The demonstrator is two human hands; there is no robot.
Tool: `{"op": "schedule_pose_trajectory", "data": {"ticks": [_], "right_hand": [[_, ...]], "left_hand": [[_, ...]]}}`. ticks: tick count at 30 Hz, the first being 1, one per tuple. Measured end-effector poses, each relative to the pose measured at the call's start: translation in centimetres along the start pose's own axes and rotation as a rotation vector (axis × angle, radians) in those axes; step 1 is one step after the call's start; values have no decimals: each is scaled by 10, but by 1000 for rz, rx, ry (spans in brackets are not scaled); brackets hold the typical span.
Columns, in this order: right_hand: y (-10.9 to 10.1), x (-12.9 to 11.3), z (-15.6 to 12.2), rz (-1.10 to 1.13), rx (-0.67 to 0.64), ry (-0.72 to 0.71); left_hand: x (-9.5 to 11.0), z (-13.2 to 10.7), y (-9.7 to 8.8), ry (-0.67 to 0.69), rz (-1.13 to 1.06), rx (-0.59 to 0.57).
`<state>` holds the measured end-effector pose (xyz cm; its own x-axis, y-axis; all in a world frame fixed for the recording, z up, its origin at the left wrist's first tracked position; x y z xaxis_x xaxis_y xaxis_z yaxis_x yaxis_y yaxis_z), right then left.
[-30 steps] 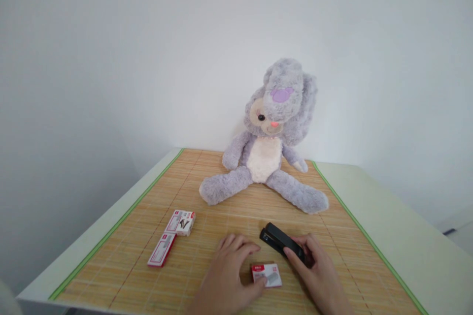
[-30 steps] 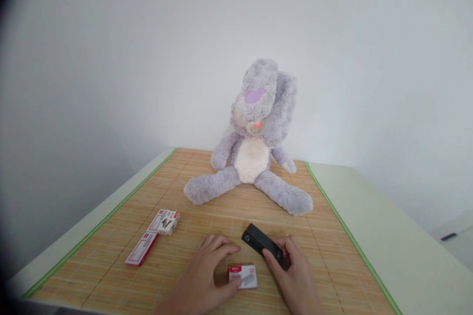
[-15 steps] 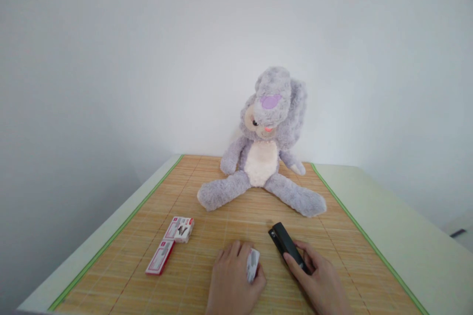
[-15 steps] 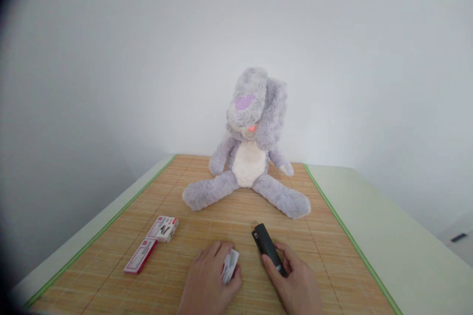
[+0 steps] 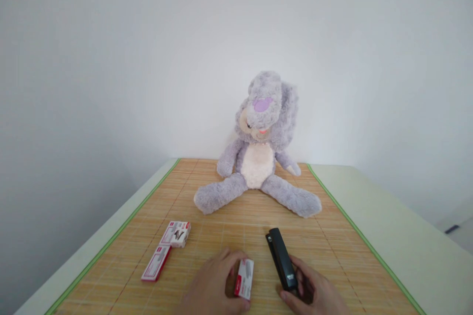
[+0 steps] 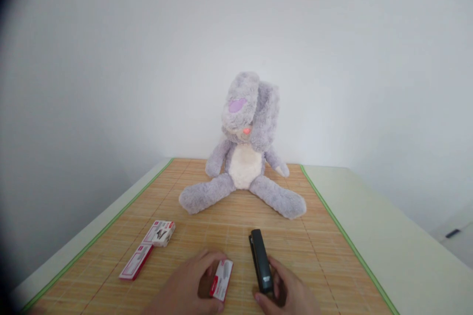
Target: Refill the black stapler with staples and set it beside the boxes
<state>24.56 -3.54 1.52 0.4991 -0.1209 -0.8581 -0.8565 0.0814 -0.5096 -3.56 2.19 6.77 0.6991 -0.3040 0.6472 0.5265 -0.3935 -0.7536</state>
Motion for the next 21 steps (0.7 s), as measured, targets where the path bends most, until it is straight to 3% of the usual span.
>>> {"op": "schedule_pose_trajectory", "data": {"ticks": [5, 10, 21], "right_hand": [[-2, 6, 1, -43, -94, -47], [4, 4, 0, -117, -125, -60], [29, -14, -2, -251, -155, -69]], "left_hand": [[0, 8, 12, -2, 44, 83], [-1, 15, 22, 30, 58, 61], [8, 15, 22, 98, 66, 55]]}}
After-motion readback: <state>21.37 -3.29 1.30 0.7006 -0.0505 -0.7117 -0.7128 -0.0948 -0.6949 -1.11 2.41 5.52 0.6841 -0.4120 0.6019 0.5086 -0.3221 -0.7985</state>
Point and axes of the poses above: each hand's wrist, its own z-axis towards the middle knuckle, its own y-axis out of the palm, x = y × z, the point moved 1 cm from there along z, towards the middle knuckle, and after that the axes turned 6 degrees about z, right-handed, at the moved point
